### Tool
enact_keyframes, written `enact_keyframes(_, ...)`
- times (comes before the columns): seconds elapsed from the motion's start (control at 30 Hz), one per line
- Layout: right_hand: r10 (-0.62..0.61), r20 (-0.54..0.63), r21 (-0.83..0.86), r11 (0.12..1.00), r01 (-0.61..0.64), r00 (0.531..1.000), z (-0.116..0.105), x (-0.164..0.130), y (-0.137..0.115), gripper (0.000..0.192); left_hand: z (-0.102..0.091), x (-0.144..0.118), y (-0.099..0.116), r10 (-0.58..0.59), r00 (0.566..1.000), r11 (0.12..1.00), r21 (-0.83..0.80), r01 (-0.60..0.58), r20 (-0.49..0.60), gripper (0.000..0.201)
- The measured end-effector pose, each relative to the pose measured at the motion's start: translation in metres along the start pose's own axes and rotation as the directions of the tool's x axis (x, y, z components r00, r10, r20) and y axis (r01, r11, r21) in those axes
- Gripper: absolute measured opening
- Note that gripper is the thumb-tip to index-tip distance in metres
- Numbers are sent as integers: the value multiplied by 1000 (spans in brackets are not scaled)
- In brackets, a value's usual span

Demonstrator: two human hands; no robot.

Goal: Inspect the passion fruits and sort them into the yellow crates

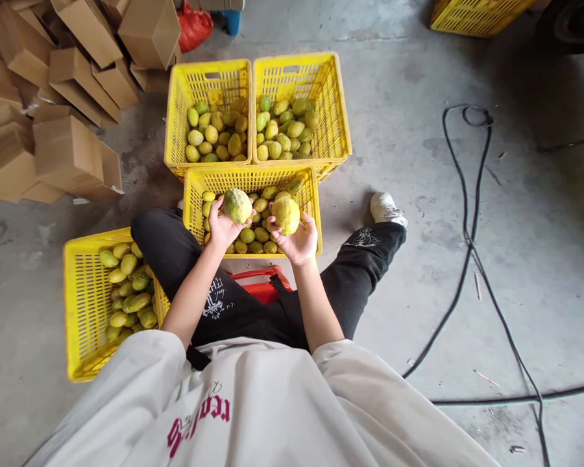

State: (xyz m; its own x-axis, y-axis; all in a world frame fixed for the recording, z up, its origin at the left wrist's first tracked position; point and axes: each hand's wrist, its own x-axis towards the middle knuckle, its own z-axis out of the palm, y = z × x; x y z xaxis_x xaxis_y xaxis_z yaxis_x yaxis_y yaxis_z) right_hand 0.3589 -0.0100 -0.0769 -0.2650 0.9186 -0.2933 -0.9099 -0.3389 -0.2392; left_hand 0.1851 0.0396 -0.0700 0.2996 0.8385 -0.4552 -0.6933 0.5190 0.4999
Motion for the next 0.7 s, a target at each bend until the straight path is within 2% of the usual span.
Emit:
enact_keyframes(0.13, -65, -21, -64, 996, 63, 998, -2, 0, 1, 37, 0, -1, -2, 29, 999, 999, -41, -29, -16, 43)
enact_keyframes(0.27, -58, -27, 28, 998, 59, 998, -5, 2, 2, 32, 3, -2, -2, 53, 998, 998, -42, -55, -42, 41)
enact_keyframes(0.37, -36, -14, 104, 994, 37, 999, -8, 2, 1, 32, 2, -2, -3, 54, 998, 996, -70, -56, -19, 40)
enact_keyframes(0.53, -69, 20, 32, 997, 69, 997, -9, 1, 2, 37, 2, -2, -4, 39, 997, 997, -73, -34, 66, 38)
enact_keyframes(0.7, -87, 24, 41, 995, 86, 996, -7, 0, 2, 41, 8, -4, -2, 15, 999, 997, -75, -12, 36, 43)
